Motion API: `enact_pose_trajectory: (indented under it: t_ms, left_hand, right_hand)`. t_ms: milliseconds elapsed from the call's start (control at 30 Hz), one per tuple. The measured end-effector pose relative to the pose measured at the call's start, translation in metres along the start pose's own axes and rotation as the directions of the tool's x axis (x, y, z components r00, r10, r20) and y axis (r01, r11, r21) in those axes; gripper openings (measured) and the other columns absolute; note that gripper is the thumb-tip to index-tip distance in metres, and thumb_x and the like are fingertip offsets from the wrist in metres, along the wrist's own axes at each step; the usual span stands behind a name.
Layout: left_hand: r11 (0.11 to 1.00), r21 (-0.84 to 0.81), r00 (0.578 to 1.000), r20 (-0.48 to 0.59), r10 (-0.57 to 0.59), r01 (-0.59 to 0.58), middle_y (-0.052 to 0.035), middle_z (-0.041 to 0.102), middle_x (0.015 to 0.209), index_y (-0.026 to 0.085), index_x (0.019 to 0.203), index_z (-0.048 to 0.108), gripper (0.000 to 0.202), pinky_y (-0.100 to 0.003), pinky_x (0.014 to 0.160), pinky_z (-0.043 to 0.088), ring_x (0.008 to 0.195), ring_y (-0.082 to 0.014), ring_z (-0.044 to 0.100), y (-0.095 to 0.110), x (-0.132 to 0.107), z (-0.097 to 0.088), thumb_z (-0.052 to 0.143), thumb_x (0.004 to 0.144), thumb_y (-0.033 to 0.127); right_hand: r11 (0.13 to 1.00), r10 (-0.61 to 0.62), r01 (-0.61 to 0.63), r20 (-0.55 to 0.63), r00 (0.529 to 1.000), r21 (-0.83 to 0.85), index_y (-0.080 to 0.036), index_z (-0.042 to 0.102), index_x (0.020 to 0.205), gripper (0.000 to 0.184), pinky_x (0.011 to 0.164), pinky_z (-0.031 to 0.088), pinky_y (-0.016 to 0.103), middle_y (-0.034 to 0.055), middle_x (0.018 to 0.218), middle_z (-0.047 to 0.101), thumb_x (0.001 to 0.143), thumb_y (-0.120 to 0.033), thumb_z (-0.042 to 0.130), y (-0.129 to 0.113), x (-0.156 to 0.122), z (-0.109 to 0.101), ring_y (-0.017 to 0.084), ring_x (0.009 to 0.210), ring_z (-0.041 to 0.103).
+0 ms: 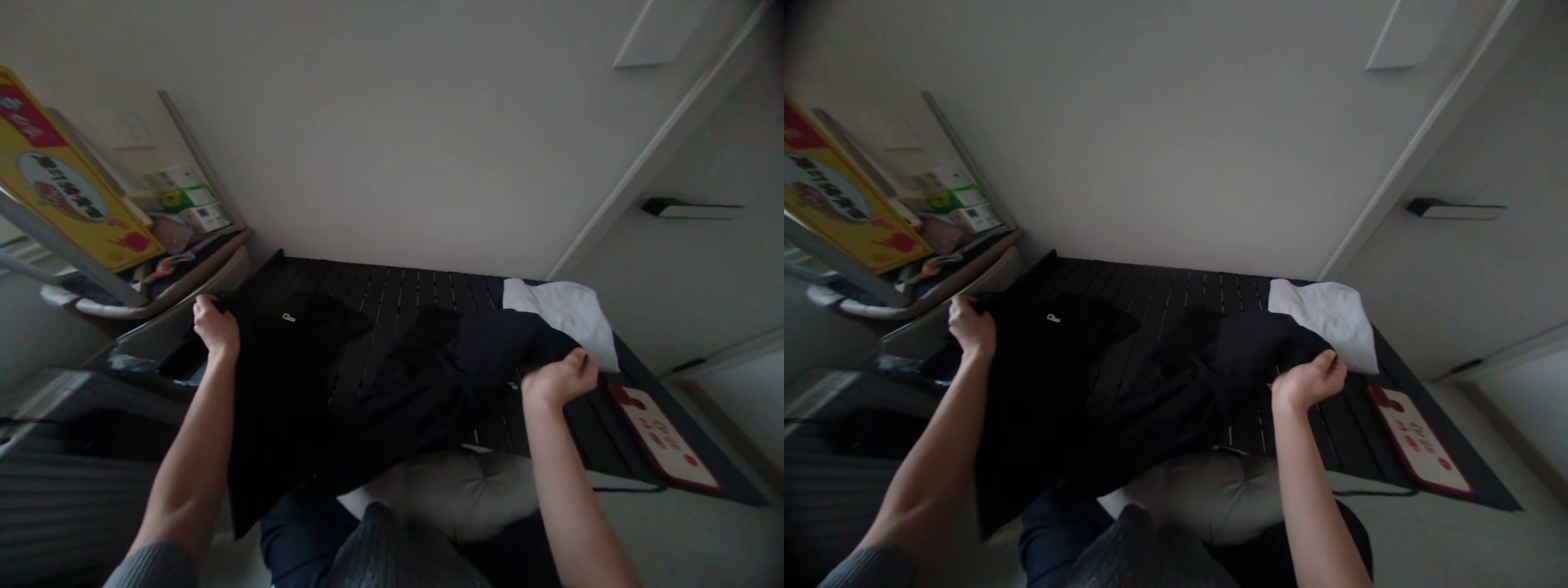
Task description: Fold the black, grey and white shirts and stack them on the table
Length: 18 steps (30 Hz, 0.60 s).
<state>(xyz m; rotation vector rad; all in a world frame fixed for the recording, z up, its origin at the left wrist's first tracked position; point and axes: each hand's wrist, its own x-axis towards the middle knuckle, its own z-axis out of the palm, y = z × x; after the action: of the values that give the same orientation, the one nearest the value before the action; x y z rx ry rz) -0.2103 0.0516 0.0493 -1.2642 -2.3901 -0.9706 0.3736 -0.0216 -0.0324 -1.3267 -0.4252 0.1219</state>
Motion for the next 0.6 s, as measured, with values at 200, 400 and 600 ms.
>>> enact_pose_trajectory:
  t_ms: [200, 400, 600]
  left_hand:
    - [0.997, 0.049, 0.981, 0.182, -0.068, 0.06, -0.0268, 0.047, 0.124, 0.005, 0.122, 0.047, 0.046, -0.051, 0.085, 0.046, 0.104, -0.0399, 0.058, 0.028, -0.022, 0.019, 0.053, 0.077, 0.011]
    - [0.989, -0.031, 0.958, 0.245, 0.151, -0.147, -0.0233, 0.049, 0.126, 0.009, 0.124, 0.05, 0.044, -0.052, 0.09, 0.045, 0.112, -0.0389, 0.053, 0.08, -0.061, 0.021, 0.053, 0.081, 0.021]
    - [0.803, -0.49, 0.803, 0.294, 0.519, -0.34, -0.0111, 0.064, 0.11, 0.014, 0.11, 0.061, 0.026, -0.035, 0.097, 0.045, 0.104, -0.0222, 0.061, 0.146, -0.112, 0.019, 0.047, 0.089, 0.022]
  right_hand:
    - [0.998, -0.02, 0.018, -0.033, 0.999, -0.058, -0.021, 0.048, 0.077, 0.038, 0.073, 0.046, 0.036, 0.0, 0.075, 0.046, 0.082, -0.058, 0.046, -0.015, -0.025, 0.014, 0.02, 0.078, 0.051]
    - [0.999, -0.007, 0.012, 0.158, 0.987, -0.033, -0.019, 0.053, 0.08, 0.042, 0.067, 0.044, 0.031, -0.0007, 0.074, 0.048, 0.083, -0.061, 0.046, -0.033, -0.052, 0.027, 0.017, 0.073, 0.048]
    - [0.995, 0.09, -0.102, 0.358, 0.929, 0.014, -0.018, 0.057, 0.085, 0.041, 0.065, 0.042, 0.028, -0.0017, 0.074, 0.049, 0.082, -0.059, 0.05, -0.044, -0.086, 0.042, 0.016, 0.073, 0.048]
